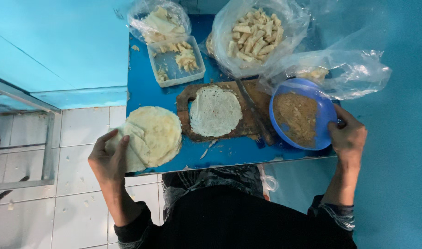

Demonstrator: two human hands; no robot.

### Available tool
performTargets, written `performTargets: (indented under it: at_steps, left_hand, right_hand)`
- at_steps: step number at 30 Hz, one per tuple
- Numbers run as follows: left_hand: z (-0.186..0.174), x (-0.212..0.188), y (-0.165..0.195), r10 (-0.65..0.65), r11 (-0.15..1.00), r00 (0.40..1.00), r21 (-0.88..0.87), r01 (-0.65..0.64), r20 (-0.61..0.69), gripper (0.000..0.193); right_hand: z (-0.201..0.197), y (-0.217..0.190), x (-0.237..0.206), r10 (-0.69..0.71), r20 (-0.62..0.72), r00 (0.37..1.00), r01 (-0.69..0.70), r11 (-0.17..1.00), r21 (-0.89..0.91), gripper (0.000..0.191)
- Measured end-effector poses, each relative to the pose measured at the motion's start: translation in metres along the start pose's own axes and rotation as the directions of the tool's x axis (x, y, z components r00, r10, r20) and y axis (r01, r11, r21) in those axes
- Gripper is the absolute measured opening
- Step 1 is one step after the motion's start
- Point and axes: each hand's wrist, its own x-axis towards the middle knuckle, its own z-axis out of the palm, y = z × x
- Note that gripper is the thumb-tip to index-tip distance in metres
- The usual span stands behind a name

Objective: The person cuts round sheets of cracker dough with a knife on a wooden board, separates the cut pieces by hand, and stacks the finished discs on the table. They repeat the cutting and stacking cycle across several dough rounds, working beside a bowl of crumbs and bags of finished crackers.

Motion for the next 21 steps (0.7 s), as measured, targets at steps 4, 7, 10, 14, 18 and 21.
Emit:
performTargets:
  at_steps: [4,7,10,14,18,21]
  left_hand:
    - [0.001,-0.001,-0.002,0.05,0.999,0.999,0.012,-0.05,-0.007,0.037]
    - [0.003,-0.003,-0.004,0.075,0.996,0.997,-0.051,-0.074,0.013,0.035]
    - [0.006,-0.005,-0.006,0.045,0.996,0.999,-0.084,-0.044,0.011,0.034]
    - [0.009,-0.005,-0.007,0.022,0.986,1.0,-0.163,-0.023,-0.011,0.034]
    - [0.009,-0.005,-0.01,-0.014,0.986,1.0,-0.167,0.011,-0.015,0.035]
    - [0.009,-0.004,-0.011,-0.044,0.979,0.999,-0.197,0.042,-0.005,0.034]
  right_hand:
    - [-0.031,0.009,-0.004,-0.024,-0.037,0.999,0.025,0.999,0.035,0.047]
    - [-0.053,0.019,-0.011,-0.002,-0.156,0.988,-0.009,0.998,-0.066,0.044]
    - [-0.056,0.023,-0.007,-0.074,-0.193,0.978,0.022,0.967,-0.256,0.042]
    - [-0.045,0.017,0.002,-0.166,-0.125,0.978,0.126,0.954,-0.273,0.038]
    - [-0.042,0.01,0.013,-0.153,-0.073,0.985,0.138,0.974,-0.18,0.039]
    - [-0.037,0.004,0.015,-0.209,-0.067,0.976,0.179,0.932,-0.314,0.04]
